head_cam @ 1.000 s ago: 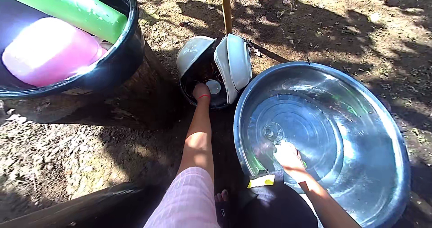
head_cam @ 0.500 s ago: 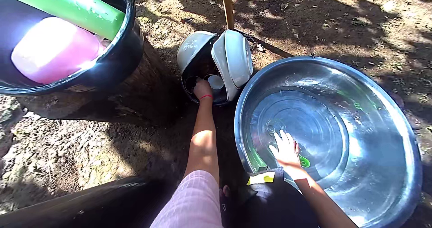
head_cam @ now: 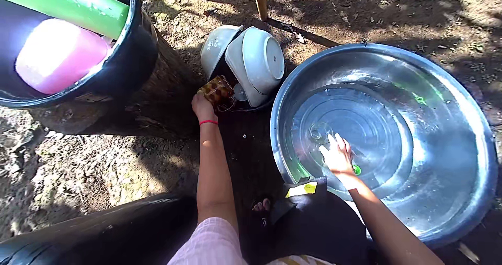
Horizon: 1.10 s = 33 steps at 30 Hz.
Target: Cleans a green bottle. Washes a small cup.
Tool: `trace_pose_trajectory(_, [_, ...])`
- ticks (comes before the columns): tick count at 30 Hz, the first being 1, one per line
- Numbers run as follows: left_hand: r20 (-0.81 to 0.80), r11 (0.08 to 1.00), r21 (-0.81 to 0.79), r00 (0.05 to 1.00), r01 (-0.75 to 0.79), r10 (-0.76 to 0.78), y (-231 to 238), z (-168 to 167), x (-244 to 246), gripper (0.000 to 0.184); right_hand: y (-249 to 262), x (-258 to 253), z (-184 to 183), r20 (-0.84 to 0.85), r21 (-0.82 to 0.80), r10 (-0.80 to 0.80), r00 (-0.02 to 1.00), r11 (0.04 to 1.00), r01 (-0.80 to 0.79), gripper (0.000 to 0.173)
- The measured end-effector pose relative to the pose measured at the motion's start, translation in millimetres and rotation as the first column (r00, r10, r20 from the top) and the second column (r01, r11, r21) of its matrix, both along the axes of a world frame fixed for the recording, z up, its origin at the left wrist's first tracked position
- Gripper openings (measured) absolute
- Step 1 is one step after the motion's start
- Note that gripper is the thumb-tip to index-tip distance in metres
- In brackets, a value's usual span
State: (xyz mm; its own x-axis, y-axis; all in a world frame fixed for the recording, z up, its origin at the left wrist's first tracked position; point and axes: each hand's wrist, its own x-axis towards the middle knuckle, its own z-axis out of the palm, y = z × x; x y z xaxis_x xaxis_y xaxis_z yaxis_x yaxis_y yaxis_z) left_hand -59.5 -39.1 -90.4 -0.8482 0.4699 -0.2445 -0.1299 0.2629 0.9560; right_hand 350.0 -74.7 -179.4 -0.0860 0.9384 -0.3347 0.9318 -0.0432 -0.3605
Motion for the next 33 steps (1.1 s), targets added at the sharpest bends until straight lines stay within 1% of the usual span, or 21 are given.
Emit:
trace_pose_trajectory(2, [0.222, 0.974, 0.208, 0.974, -0.084, 0.036, 4.1, -7.5, -3.2, 0.04, 3.7, 1.0, -1.1, -0.066, -0.031, -0.067, 0.996, 0.997, 0.065, 0.06])
trace_pose_trajectory(4, [0.404, 0.945, 0.302, 0.915, -0.126, -0.007, 13.2, -20.6, -7.8, 0.036, 5.0, 1.9, -0.8, -0.146, -0.013, -0.103, 0.984, 0.995, 0.102, 0.057])
trace_pose_trajectory(6, [0.488, 0.929, 0.346, 0.871, -0.133, -0.057, 13.7, -27.3, -4.9, 0.035, 4.1, 4.0, 1.4, -0.231, 0.074, -0.099, 0.968, 0.99, 0.119, 0.053])
trace_pose_trajectory(8, [0.492, 0.908, 0.408, 0.86, -0.091, -0.135, -0.9, -21.0, 6.7, 0.034, 4.1, 7.2, 2.2, -0.293, 0.193, -0.066, 0.954, 0.973, 0.127, 0.05])
trace_pose_trajectory(10, [0.447, 0.875, 0.484, 0.858, 0.008, -0.255, -24.3, -3.8, 35.0, 0.034, 7.7, 13.7, 3.2, -0.313, 0.207, -0.074, 0.947, 0.968, 0.144, 0.049])
trace_pose_trajectory(12, [0.403, 0.827, 0.541, 0.815, 0.155, -0.417, -42.7, 16.4, 78.8, 0.039, 22.3, 20.1, 4.4, -0.298, 0.086, -0.146, 0.943, 0.98, 0.179, 0.056])
trace_pose_trajectory(14, [0.389, 0.748, 0.569, 0.688, 0.343, -0.612, -44.5, 29.1, 124.1, 0.04, 43.0, 21.3, -9.3, -0.318, -0.057, -0.218, 0.923, 0.976, 0.211, 0.067])
trace_pose_trajectory(17, [0.462, 0.762, 0.425, 0.607, 0.488, -0.647, -6.5, 28.1, 199.1, 0.034, 45.9, 0.6, -21.7, -0.428, -0.135, -0.254, 0.868, 0.967, 0.216, 0.061])
trace_pose_trajectory(19, [0.486, 0.75, 0.284, 0.584, 0.598, -0.65, 27.7, 10.7, 237.6, 0.038, 31.5, -13.2, -4.0, -0.518, -0.18, -0.185, 0.835, 0.978, 0.105, 0.056])
trace_pose_trajectory(20, [0.499, 0.724, 0.205, 0.566, 0.658, -0.656, 45.2, -1.7, 253.5, 0.041, 27.0, -9.2, -8.1, -0.602, -0.198, -0.152, 0.784, 0.98, 0.039, 0.051])
trace_pose_trajectory(21, [0.509, 0.697, 0.13, 0.556, 0.706, -0.658, 61.7, -16.8, 268.9, 0.042, 22.3, 2.2, -26.5, -0.727, -0.195, -0.169, 0.666, 0.98, 0.035, 0.044])
trace_pose_trajectory(22, [0.515, 0.669, 0.062, 0.55, 0.741, -0.657, 75.7, -32.3, 284.8, 0.042, 17.4, 15.9, -53.7, -0.859, -0.21, -0.254, 0.445, 0.967, 0.147, 0.044])
trace_pose_trajectory(23, [0.52, 0.636, 0.011, 0.539, 0.772, -0.663, 85.3, -44.9, 301.3, 0.044, 21.0, 27.8, -54.9, -0.883, -0.391, -0.442, 0.157, 0.879, 0.275, 0.052])
trace_pose_trajectory(24, [0.526, 0.601, -0.025, 0.522, 0.799, -0.672, 90.8, -55.5, 319.4, 0.045, 36.0, 41.3, -38.5, -0.817, -0.563, -0.571, -0.087, 0.755, 0.335, 0.061])
trace_pose_trajectory(25, [0.527, 0.578, -0.051, 0.514, 0.814, -0.677, 92.8, -63.9, 340.3, 0.047, 50.7, 57.2, -25.2, -0.767, -0.636, -0.611, -0.197, 0.683, 0.359, 0.067])
trace_pose_trajectory(26, [0.529, 0.557, -0.061, 0.5, 0.828, -0.686, 91.7, -72.7, 362.9, 0.048, 59.8, 74.6, -22.9, -0.772, -0.63, -0.602, -0.205, 0.681, 0.373, 0.068])
trace_pose_trajectory(28, [0.501, 0.449, -0.04, 0.407, 0.893, -0.764, 85.2, -88.0, 403.1, 0.049, 68.2, 104.5, -38.8, -0.801, -0.569, -0.583, -0.139, 0.667, 0.481, 0.066])
trace_pose_trajectory(30, [0.398, 0.236, -0.054, 0.238, 0.97, -0.886, 89.8, -96.3, 424.7, 0.05, 74.1, 130.3, -52.7, -0.797, -0.547, -0.59, -0.128, 0.615, 0.568, 0.066])
trace_pose_trajectory(31, [0.299, 0.147, -0.143, 0.184, 0.979, -0.937, 95.7, -101.6, 423.6, 0.053, 73.6, 143.0, -58.4, -0.795, -0.548, -0.59, -0.141, 0.599, 0.584, 0.063])
trace_pose_trajectory(32, [0.167, 0.172, -0.273, 0.222, 0.946, -0.961, 101.1, -111.5, 413.1, 0.054, 71.3, 153.9, -62.2, -0.799, -0.534, -0.588, -0.127, 0.595, 0.601, 0.063])
trace_pose_trajectory(33, [0.031, 0.319, -0.39, 0.359, 0.864, -0.933, 103.7, -123.1, 396.2, 0.053, 68.7, 161.9, -67.0, -0.812, -0.493, -0.576, -0.094, 0.59, 0.639, 0.064])
